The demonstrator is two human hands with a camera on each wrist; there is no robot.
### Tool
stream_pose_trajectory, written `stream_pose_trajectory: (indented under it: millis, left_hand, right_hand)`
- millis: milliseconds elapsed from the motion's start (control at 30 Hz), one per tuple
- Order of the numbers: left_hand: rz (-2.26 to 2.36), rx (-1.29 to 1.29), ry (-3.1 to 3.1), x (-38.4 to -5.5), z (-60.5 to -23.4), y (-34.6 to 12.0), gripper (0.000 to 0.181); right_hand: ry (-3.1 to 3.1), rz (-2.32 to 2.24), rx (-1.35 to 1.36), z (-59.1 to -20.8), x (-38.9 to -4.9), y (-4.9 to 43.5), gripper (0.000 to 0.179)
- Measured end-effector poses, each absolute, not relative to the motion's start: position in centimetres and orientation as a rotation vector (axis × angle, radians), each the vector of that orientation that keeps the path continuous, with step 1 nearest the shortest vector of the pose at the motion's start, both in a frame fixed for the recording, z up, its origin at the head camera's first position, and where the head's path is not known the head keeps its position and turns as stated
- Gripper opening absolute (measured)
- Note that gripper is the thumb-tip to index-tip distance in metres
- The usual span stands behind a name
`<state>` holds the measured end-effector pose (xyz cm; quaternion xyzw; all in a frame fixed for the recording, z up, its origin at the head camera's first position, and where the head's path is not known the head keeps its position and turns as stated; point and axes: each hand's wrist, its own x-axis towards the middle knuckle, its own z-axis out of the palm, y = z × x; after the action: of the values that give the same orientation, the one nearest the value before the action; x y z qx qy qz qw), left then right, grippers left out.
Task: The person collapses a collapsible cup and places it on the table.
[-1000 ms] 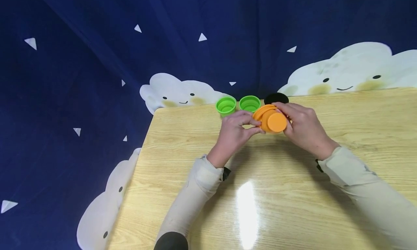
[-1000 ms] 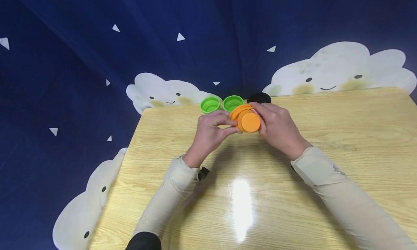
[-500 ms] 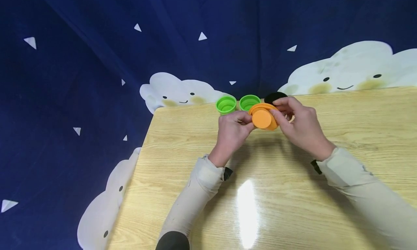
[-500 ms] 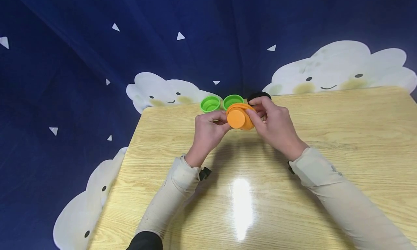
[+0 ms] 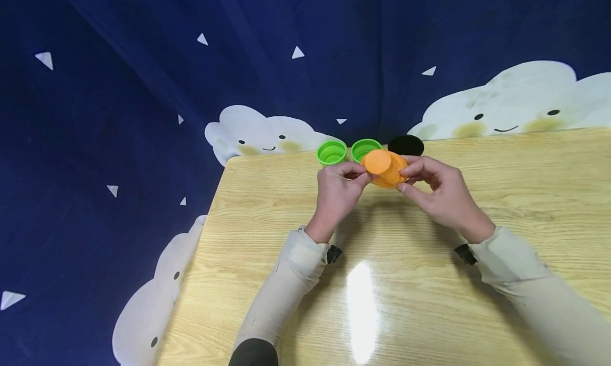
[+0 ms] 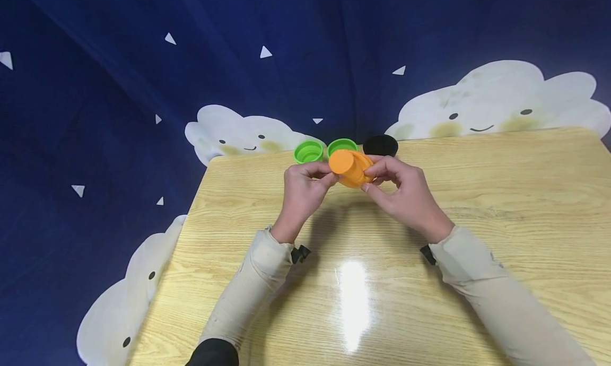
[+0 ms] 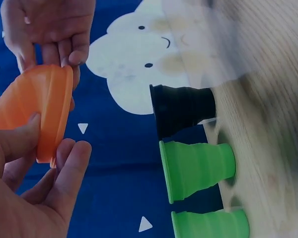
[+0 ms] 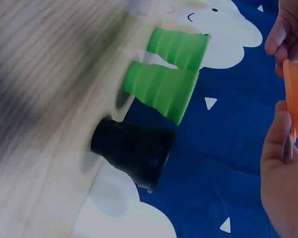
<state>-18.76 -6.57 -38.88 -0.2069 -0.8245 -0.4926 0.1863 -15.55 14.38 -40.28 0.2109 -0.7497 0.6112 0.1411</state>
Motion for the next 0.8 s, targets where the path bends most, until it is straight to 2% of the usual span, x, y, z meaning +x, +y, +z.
stream_pose_trajectory:
  millis: [233, 467, 667, 800]
  left_hand:
    - [-1.559, -0.56, -2.303, -18.6, -38.8, -6.5, 0.012]
    - [-1.512, -0.639, -2.302, -18.2, -38.8, -6.3, 0.013]
    - [-1.42, -0.745, -2.311, -17.9, -38.6, -6.0, 0.014]
    - [-1.461, -0.754, -2.346, -17.8, -38.5, -6.1, 0.03]
  right_hand:
    - [-2.053, 1.66, 0.594, -40.7, -15.5, 13.6, 0.021]
    - [-2.026, 1.447, 0.533, -39.1, -14.4, 12.4, 0.011]
    - [-2.02, 1.358, 0.477, -39.4, -14.6, 12.2, 0.005]
    - [-2.046, 1.379, 0.422, -40.4, -15.3, 12.7, 0.009]
